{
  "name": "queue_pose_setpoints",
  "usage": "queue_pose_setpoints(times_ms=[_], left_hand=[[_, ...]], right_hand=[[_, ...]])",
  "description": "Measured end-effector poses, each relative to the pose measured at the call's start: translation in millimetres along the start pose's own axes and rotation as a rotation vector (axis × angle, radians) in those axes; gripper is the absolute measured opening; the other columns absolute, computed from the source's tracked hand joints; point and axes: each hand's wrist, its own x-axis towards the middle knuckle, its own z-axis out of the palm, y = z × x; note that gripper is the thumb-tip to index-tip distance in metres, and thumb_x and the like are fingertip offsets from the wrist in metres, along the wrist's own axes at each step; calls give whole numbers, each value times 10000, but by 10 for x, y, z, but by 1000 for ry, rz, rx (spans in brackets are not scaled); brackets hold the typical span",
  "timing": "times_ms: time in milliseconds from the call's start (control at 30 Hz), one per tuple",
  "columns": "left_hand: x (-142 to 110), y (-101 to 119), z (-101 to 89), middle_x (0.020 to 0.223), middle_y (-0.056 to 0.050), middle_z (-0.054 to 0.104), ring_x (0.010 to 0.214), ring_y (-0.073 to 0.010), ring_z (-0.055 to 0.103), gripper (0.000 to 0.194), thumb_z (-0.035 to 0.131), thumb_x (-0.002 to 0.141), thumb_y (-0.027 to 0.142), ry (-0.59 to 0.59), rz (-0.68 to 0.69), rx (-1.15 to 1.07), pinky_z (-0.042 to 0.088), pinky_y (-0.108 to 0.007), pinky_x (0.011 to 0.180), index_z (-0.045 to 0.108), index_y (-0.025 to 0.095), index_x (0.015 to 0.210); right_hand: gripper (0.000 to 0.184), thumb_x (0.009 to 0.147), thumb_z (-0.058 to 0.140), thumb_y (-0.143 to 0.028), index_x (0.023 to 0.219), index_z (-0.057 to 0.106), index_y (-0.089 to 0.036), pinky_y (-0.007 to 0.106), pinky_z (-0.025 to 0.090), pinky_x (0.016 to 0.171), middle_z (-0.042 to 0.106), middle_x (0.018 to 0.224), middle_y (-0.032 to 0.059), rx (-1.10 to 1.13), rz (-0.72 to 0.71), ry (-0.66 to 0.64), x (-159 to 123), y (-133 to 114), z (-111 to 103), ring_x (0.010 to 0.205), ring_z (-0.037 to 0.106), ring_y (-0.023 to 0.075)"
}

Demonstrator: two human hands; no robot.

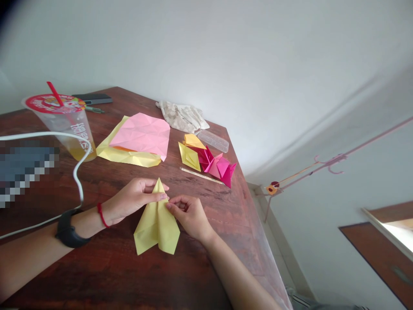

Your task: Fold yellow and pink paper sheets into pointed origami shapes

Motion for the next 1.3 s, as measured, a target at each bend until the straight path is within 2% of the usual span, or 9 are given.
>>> queue_pose_setpoints(times_ms=[167,267,667,933,1200,1300], left_hand=[[-8,19,24,846,-89,788,815,-246,719,289,813,758,414,10,56,-4,510,-278,699,780,147,864],[-12,52,34,894,-108,798,865,-258,727,288,765,810,437,69,84,-19,528,-299,758,773,151,846],[-23,122,10,1031,-169,794,1069,-329,719,318,828,766,374,115,24,-132,557,-362,837,787,109,936],[-35,105,13,1040,-161,795,892,-281,743,375,832,734,402,140,-42,-177,566,-313,672,759,122,973],[28,156,-61,1066,-171,787,880,-265,751,387,699,848,479,114,-131,-189,588,-320,654,729,126,1005],[33,157,-69,1055,-163,788,843,-246,740,398,741,825,473,116,-114,-145,590,-321,658,729,131,1027]], right_hand=[[361,801,777,-527,805,736,-168,247,469,553,728,746,38,-59,-29,14,11,-23,-8,616,603,139],[344,805,774,-511,794,736,-170,247,453,533,719,723,34,-94,-25,13,10,-35,0,603,598,141],[315,871,719,-475,833,739,-162,248,433,565,727,774,42,-112,-99,-29,9,-10,-26,644,591,139],[326,878,706,-482,831,752,-163,250,426,555,729,770,48,-100,-123,-36,9,-24,-18,636,574,140],[310,863,729,-469,792,752,-168,247,414,547,709,719,30,-86,-133,-20,19,4,-12,603,554,129],[290,853,737,-449,789,756,-167,245,412,545,705,711,29,-85,-130,-17,22,-7,-11,600,549,128]])
